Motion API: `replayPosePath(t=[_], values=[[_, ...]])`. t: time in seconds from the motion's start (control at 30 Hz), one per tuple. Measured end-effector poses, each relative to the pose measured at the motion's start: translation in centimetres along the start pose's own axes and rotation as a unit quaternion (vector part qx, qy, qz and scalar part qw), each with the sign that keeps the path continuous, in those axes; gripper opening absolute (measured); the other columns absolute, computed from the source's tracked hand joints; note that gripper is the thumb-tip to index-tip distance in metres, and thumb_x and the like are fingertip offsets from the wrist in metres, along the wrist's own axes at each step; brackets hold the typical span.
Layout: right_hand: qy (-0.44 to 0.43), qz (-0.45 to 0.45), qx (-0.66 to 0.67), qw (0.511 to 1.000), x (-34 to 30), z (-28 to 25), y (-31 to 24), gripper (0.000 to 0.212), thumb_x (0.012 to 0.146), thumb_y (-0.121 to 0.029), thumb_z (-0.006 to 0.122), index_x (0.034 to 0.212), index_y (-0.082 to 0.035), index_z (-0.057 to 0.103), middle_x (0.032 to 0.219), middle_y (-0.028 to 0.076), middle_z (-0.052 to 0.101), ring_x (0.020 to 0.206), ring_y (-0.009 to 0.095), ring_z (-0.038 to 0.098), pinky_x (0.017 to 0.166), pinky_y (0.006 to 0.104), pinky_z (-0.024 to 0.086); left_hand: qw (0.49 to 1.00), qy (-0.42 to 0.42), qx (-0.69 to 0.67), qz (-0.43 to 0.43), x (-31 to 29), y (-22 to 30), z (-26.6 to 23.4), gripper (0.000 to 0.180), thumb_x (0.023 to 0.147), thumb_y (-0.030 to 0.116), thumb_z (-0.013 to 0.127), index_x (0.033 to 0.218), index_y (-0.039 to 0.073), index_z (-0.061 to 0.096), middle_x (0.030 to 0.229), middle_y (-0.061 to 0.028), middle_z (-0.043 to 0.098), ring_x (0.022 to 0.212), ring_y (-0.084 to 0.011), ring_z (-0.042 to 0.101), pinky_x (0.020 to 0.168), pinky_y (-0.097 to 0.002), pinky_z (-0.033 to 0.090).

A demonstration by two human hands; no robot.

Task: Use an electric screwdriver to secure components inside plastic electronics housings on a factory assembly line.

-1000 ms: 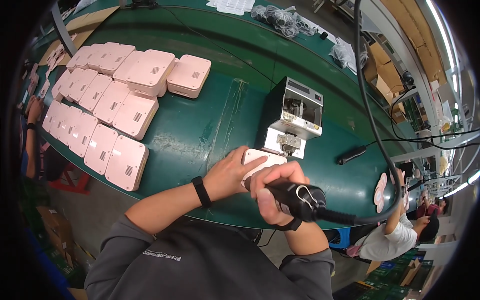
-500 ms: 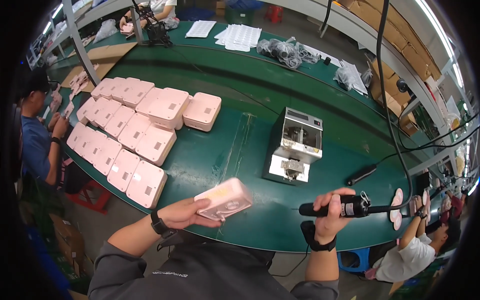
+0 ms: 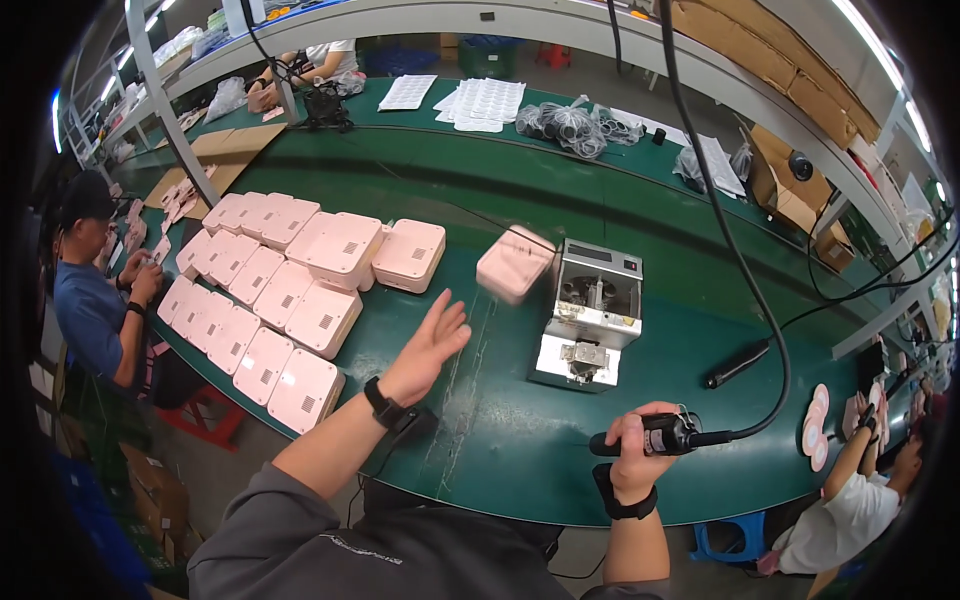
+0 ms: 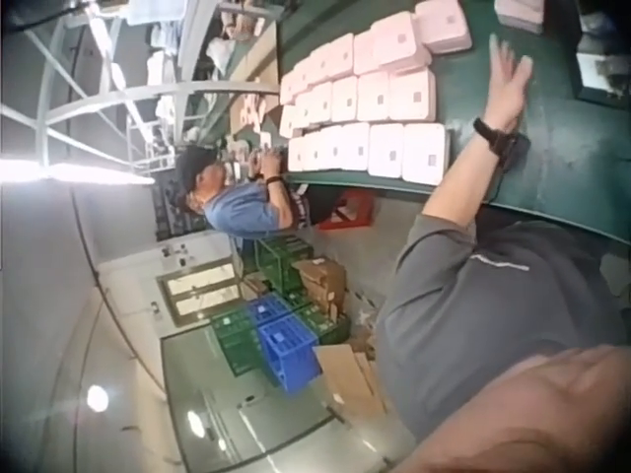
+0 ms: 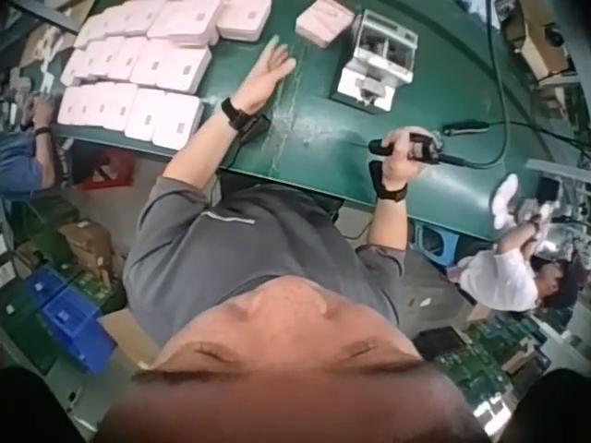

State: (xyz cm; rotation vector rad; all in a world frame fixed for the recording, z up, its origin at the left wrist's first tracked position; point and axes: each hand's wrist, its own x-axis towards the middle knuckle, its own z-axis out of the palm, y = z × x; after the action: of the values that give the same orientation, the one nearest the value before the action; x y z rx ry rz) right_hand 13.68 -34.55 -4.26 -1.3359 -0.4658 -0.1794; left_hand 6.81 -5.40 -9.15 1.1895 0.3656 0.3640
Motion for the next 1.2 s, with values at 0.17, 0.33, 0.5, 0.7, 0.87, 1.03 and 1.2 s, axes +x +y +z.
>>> replayPosePath(t=[0.17,0.33,0.5,0.7,0.87,1.03,1.2], values=[[0.052,0.014,0.060,0.997,-0.4,-1.7,0.1,0.014,0.093,-0.013,0.056,0.099,-0.005,0.047,0.065,0.006,0.048,0.049,0.016,0.047,0.050,0.0308,0.045,0.910,-0.033,0.391,0.133,-5.2,4.2,-2.4,0.073,0.089,0.020,0.072,0.148,0.000,0.034,0.142,-0.0252,0.048,0.133,-0.0368,0.047,0.109,-0.0431,0.040],[0.091,0.053,0.099,0.989,0.1,-2.4,0.6,0.014,0.094,-0.016,0.057,0.100,-0.007,0.048,0.065,0.006,0.048,0.048,0.016,0.047,0.051,0.0318,0.045,0.664,0.174,0.712,0.150,-13.0,6.1,-8.6,0.079,0.079,0.020,0.078,0.145,0.000,0.038,0.146,-0.0262,0.041,0.133,-0.0456,0.041,0.111,-0.0488,0.035],[0.082,0.071,0.070,0.992,2.0,-1.3,0.7,0.015,0.093,-0.014,0.058,0.102,-0.005,0.049,0.065,0.006,0.049,0.048,0.016,0.047,0.050,0.0318,0.044,0.594,0.132,0.787,0.105,-16.7,4.1,-12.0,0.082,0.076,0.018,0.079,0.145,0.000,0.038,0.150,-0.0263,0.036,0.137,-0.0464,0.036,0.113,-0.0515,0.030],[0.030,0.019,-0.005,0.999,1.0,-0.4,0.7,0.017,0.092,-0.012,0.059,0.101,-0.001,0.049,0.065,0.007,0.051,0.049,0.016,0.048,0.049,0.0309,0.043,0.670,-0.059,0.728,0.132,-15.6,5.0,-7.7,0.080,0.076,0.017,0.077,0.146,0.003,0.040,0.151,-0.0243,0.037,0.139,-0.0435,0.036,0.114,-0.0523,0.031],[0.016,-0.007,-0.040,0.999,0.4,0.5,0.1,0.018,0.091,-0.011,0.059,0.101,-0.001,0.049,0.065,0.007,0.051,0.049,0.015,0.048,0.049,0.0308,0.043,0.693,-0.283,0.623,0.227,-12.1,2.6,-2.2,0.079,0.074,0.019,0.079,0.144,0.006,0.044,0.150,-0.0205,0.039,0.139,-0.0400,0.038,0.115,-0.0514,0.032],[0.000,0.014,-0.042,0.999,1.3,1.5,-1.0,0.016,0.092,-0.012,0.058,0.101,-0.001,0.049,0.066,0.007,0.051,0.050,0.016,0.048,0.050,0.0319,0.044,0.667,-0.359,0.563,0.331,-8.7,-0.4,3.1,0.083,0.067,0.025,0.085,0.141,0.012,0.049,0.147,-0.0186,0.043,0.138,-0.0394,0.040,0.114,-0.0512,0.035],[0.003,-0.030,0.028,0.999,3.9,2.4,-3.9,0.013,0.093,-0.012,0.056,0.100,-0.002,0.050,0.066,0.008,0.051,0.050,0.017,0.048,0.051,0.0331,0.045,0.726,-0.300,0.552,0.280,-8.0,1.9,3.6,0.085,0.066,0.027,0.087,0.142,0.016,0.049,0.149,-0.0184,0.039,0.137,-0.0392,0.040,0.113,-0.0497,0.036]])
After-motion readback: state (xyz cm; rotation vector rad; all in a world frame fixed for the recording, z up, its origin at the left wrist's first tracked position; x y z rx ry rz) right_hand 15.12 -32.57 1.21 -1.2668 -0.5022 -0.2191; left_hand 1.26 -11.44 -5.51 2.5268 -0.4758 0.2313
